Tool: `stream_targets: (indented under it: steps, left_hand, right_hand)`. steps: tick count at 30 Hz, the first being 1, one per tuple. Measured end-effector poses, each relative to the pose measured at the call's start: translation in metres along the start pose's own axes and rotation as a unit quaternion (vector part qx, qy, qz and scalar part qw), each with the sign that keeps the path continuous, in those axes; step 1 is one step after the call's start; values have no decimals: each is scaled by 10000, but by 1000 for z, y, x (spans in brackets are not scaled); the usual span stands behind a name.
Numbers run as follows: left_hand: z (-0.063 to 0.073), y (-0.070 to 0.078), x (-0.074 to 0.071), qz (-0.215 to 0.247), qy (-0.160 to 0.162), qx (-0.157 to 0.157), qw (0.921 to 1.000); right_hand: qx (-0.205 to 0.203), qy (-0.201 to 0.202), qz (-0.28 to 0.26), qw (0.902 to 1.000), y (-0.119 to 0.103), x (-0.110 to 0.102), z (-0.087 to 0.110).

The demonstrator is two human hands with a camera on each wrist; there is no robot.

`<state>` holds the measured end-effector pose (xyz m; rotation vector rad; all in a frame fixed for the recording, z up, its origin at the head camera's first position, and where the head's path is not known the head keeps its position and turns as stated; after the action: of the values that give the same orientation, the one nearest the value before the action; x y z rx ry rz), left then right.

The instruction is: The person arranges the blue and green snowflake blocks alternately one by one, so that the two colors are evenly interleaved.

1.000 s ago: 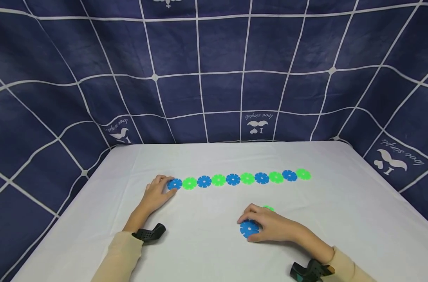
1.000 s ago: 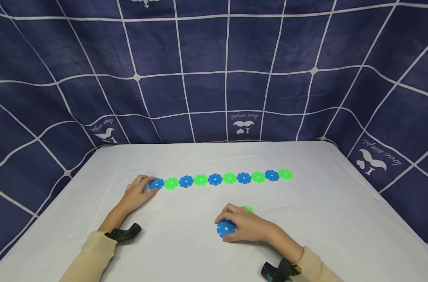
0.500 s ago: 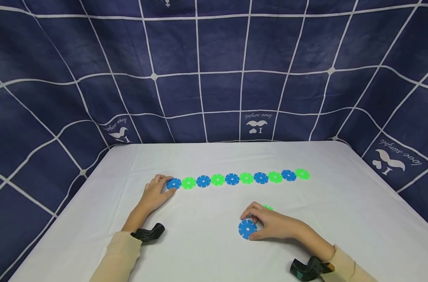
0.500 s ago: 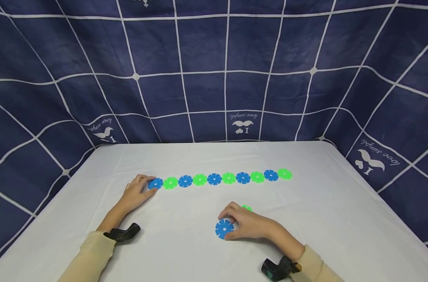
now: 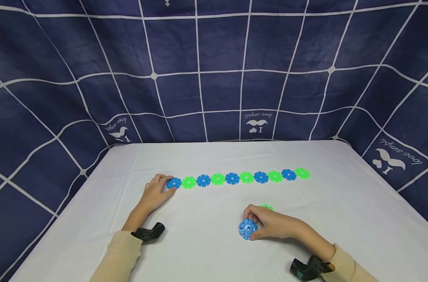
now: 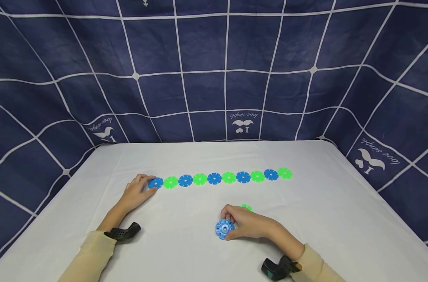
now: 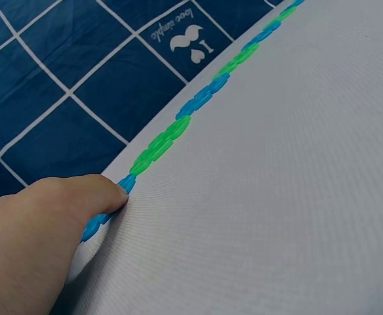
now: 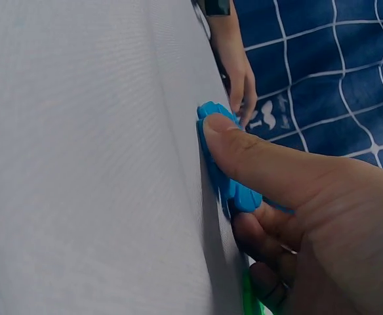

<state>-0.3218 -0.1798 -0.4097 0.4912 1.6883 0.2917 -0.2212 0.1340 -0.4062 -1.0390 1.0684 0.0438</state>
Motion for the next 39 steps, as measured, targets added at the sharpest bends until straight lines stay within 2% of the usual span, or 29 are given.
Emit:
stream_targets:
  steps: [9,14,29,39]
  left_hand:
    - [0,-1,1,-38,2,3,10000]
    - [0,-1,-1,-75,44,26,10000]
    - [-2,0,0,-55,4,87,9999]
    - [-1,0,-1,-31,65,103,9999]
  right_hand:
    - [-233,-295,-382,9986,-8,0,0]
    - [-283,-242,-657,9971,-7,-11,2]
    - [-31,548,-669,9962,9,-59,17]
    - [258,1266,-825,9882,40,-93,26]
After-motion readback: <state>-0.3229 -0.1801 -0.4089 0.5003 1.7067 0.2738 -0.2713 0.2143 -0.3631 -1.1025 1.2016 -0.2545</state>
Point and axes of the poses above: each hand's wrist, its own z-axis away from the middle knuckle, its own x-axis out of the palm, y = z × x, the point moved 8 cm from there along -z, towards the middle knuckle, and after that the axes turned 3 degrees about -x, right-handed, at the moved point
